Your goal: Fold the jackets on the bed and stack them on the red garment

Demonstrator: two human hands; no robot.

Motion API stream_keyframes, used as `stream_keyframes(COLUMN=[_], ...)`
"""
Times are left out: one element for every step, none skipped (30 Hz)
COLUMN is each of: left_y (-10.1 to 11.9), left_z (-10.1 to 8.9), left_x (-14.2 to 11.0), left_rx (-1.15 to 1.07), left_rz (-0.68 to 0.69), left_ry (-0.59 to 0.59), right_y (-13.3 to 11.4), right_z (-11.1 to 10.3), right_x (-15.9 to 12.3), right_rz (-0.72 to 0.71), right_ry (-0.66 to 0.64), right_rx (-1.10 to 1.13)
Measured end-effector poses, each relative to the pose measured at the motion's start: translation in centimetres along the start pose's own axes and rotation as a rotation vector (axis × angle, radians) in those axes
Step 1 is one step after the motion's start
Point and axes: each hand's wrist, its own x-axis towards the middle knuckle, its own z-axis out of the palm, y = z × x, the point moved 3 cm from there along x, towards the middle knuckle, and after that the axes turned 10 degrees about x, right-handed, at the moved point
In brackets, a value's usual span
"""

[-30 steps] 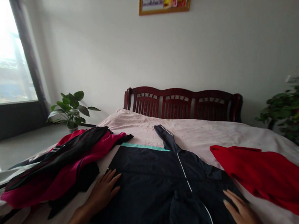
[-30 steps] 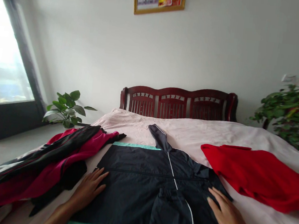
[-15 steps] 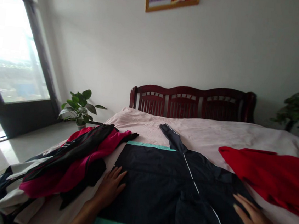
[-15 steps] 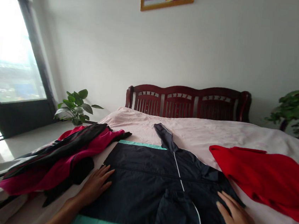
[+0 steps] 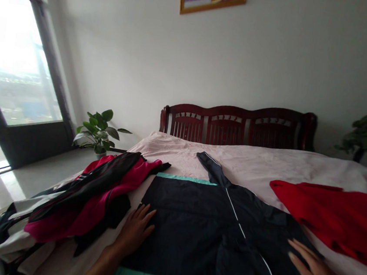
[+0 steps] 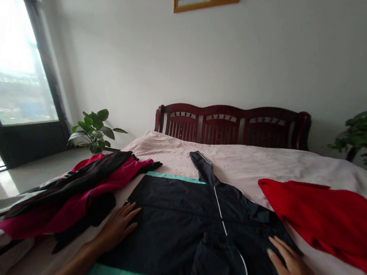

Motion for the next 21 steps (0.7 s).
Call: stream_keyframes(left_y=[0.0,-0.1,-0.1,-0.3,-0.4,-0.6,-0.8,-1.0,-1.3,-1.5,-1.7,-1.9,-2.0,-2.2,-2.3,-2.4,-2.4,-2.3,-2.2,-2.0,-1.6], left_z=[0.1,0.2,0.3,0.5,0.8,1.0,1.3,1.5,1.8,2.1,2.4,2.8,3.1,3.3,3.6,3.8,3.9,3.9,3.8,3.5,3.2], left_x=[0.0,0.0,0.1,0.1,0.1,0.2,0.2,0.3,0.4,0.5,0.6,0.6,0.7,0.8,0.8,0.8,0.8,0.8,0.8,0.8,0.7], left_rx=[0.006,0.013,0.018,0.022,0.025,0.028,0.032,0.037,0.044,0.051,0.058,0.064,0.069,0.074,0.08,0.087,0.096,0.109,0.125,0.141,0.149], left_rz=[0.003,0.006,0.01,0.014,0.016,0.017,0.021,0.025,0.033,0.044,0.055,0.067,0.076,0.08,0.081,0.081,0.08,0.078,0.074,0.075,0.078], left_ry=[0.002,0.002,0.004,0.01,0.017,0.027,0.038,0.05,0.059,0.067,0.073,0.08,0.087,0.097,0.111,0.128,0.146,0.164,0.184,0.201,0.215], right_y=[0.4,0.7,0.9,1.0,0.9,0.6,0.3,-0.2,-0.7,-1.1,-1.6,-1.9,-2.1,-2.3,-2.4,-2.4,-2.5,-2.5,-2.5,-2.6,-2.7], right_z=[0.2,0.4,0.5,0.6,0.6,0.6,0.6,0.5,0.4,0.3,0.2,0.1,0.1,0.0,-0.1,-0.1,-0.2,-0.2,-0.2,-0.2,-0.3], right_x=[0.0,0.0,0.0,0.0,-0.1,-0.1,-0.2,-0.2,-0.3,-0.3,-0.3,-0.4,-0.4,-0.5,-0.5,-0.6,-0.6,-0.7,-0.7,-0.8,-0.8], right_rz=[0.011,0.025,0.041,0.058,0.074,0.087,0.097,0.107,0.119,0.13,0.141,0.151,0.158,0.16,0.158,0.154,0.149,0.143,0.135,0.126,0.115], right_ry=[-0.005,-0.001,0.006,0.013,0.021,0.022,0.017,0.008,0.0,-0.005,-0.01,-0.013,-0.011,-0.008,-0.001,0.009,0.022,0.036,0.049,0.062,0.074], right_rx=[0.004,0.008,0.011,0.014,0.015,0.016,0.016,0.013,0.007,-0.001,-0.009,-0.015,-0.019,-0.02,-0.018,-0.014,-0.009,-0.005,-0.005,-0.008,-0.015])
